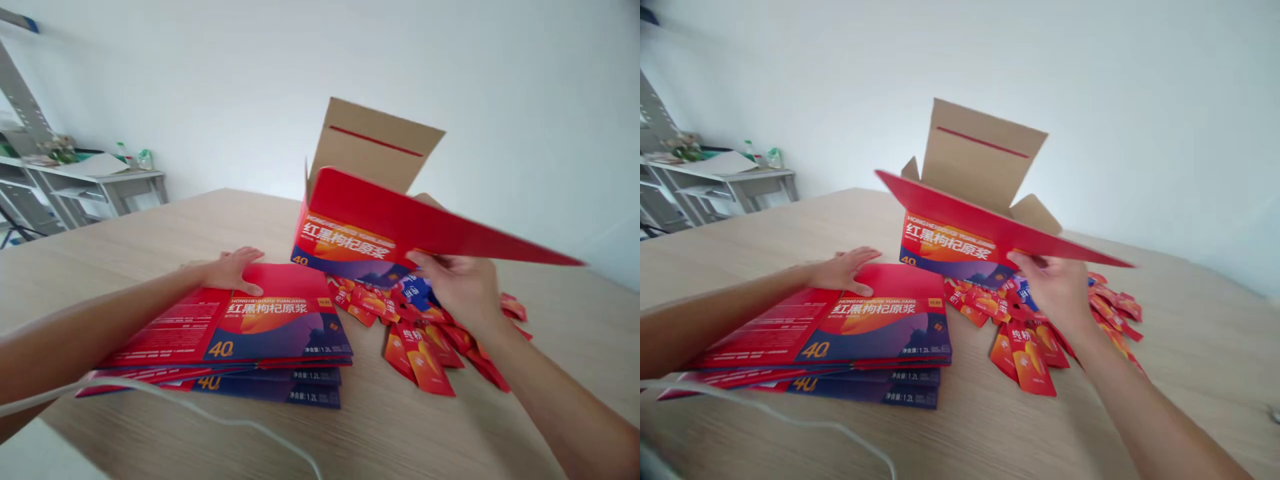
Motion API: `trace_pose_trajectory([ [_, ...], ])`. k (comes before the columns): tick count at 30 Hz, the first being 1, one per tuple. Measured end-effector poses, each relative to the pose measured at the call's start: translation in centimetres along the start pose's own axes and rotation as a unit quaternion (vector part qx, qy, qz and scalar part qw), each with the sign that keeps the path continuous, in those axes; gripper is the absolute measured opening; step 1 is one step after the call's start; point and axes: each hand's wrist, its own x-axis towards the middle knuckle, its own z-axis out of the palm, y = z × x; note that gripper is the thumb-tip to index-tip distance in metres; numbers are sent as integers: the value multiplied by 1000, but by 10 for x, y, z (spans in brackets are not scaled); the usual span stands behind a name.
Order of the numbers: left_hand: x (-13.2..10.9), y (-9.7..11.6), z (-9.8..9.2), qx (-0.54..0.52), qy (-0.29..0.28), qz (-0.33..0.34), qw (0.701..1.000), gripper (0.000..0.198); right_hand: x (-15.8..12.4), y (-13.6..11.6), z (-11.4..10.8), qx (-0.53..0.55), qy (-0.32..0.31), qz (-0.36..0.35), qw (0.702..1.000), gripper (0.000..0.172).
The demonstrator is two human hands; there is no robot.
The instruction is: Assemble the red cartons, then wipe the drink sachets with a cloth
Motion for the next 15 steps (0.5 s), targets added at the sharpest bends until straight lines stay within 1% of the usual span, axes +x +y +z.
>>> trace_pose_trajectory([
  [1,0,3,-2,-48,51,-3,998,133,11,-9,22,12,-10,-9,1000,20],
  [2,0,8,-4,-109,111,-7,988,137,21,-20,44,9,-23,-16,1000,17],
  [4,-2,22,-9,-217,238,-13,947,141,36,-43,85,-7,-50,-17,999,17],
  [5,-4,29,-12,-241,298,-13,924,142,40,-54,102,-21,-67,-17,997,19],
  [7,-8,43,-23,-223,400,-9,889,141,44,-72,130,-46,-94,-16,994,21],
  [9,-11,49,-36,-199,467,1,862,133,44,-84,150,-55,-105,-12,993,23],
  [10,-11,48,-43,-219,485,8,847,124,43,-89,159,-54,-108,-9,993,24],
  [11,-11,44,-49,-266,491,14,830,111,43,-93,167,-51,-110,-7,993,24],
  [12,-10,39,-54,-334,483,14,809,95,42,-97,173,-48,-113,-5,992,25],
  [14,-5,26,-60,-482,437,-12,760,63,41,-102,186,-43,-119,-2,992,25],
  [15,-1,19,-60,-535,409,-34,739,53,41,-105,191,-40,-123,-1,992,24],
])
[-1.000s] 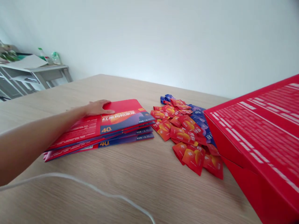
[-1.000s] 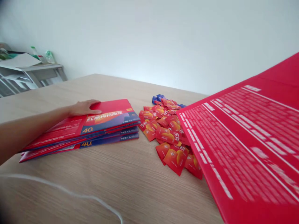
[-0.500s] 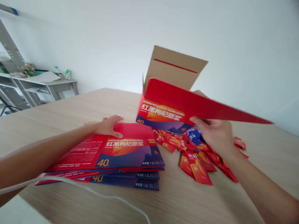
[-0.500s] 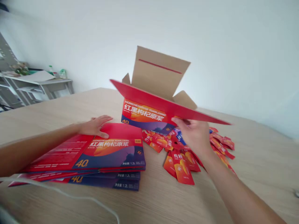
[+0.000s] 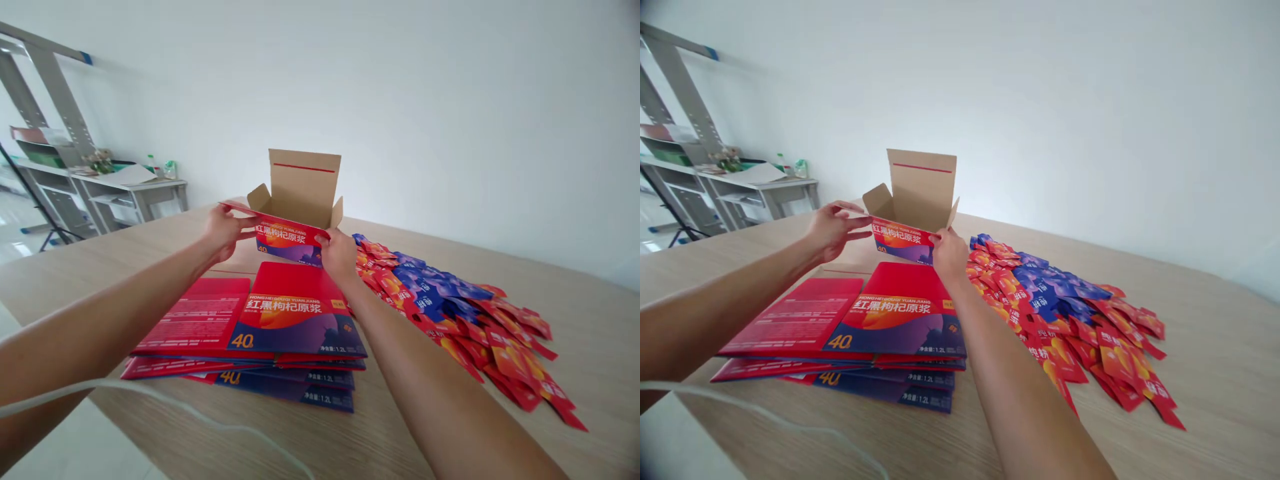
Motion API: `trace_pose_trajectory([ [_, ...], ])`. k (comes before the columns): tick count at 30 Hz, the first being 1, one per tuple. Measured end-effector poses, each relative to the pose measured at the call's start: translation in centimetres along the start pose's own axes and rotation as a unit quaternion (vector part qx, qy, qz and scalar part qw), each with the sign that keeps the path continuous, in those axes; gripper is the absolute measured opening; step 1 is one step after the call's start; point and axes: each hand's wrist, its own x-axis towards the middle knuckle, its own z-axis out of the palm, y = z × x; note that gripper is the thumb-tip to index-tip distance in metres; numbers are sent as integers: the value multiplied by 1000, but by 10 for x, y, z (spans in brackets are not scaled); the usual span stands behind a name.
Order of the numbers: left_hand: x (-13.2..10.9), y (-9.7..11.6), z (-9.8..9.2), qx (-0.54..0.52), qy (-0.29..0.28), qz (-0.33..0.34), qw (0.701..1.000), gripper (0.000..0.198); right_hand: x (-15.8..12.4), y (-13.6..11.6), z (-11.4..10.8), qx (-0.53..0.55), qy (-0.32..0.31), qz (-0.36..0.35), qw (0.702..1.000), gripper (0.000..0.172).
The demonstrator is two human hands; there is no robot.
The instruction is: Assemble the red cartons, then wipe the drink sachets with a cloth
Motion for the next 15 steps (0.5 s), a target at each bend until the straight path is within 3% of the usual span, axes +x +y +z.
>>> trace_pose_trajectory([
  [3,13,-16,-3,-39,14,-64,997,44,4,-6,13,13,-12,5,1000,23],
  [5,21,-25,-1,-45,31,-51,997,40,5,-6,17,25,-17,6,1000,28],
  [8,38,-34,3,-54,55,-31,997,36,-2,3,13,49,-23,-7,999,49],
  [11,62,-35,2,-57,65,-22,996,40,-29,25,-12,85,-7,-70,994,60],
  [15,98,-32,-13,-47,83,-29,995,39,-105,65,-72,55,25,-170,984,48],
])
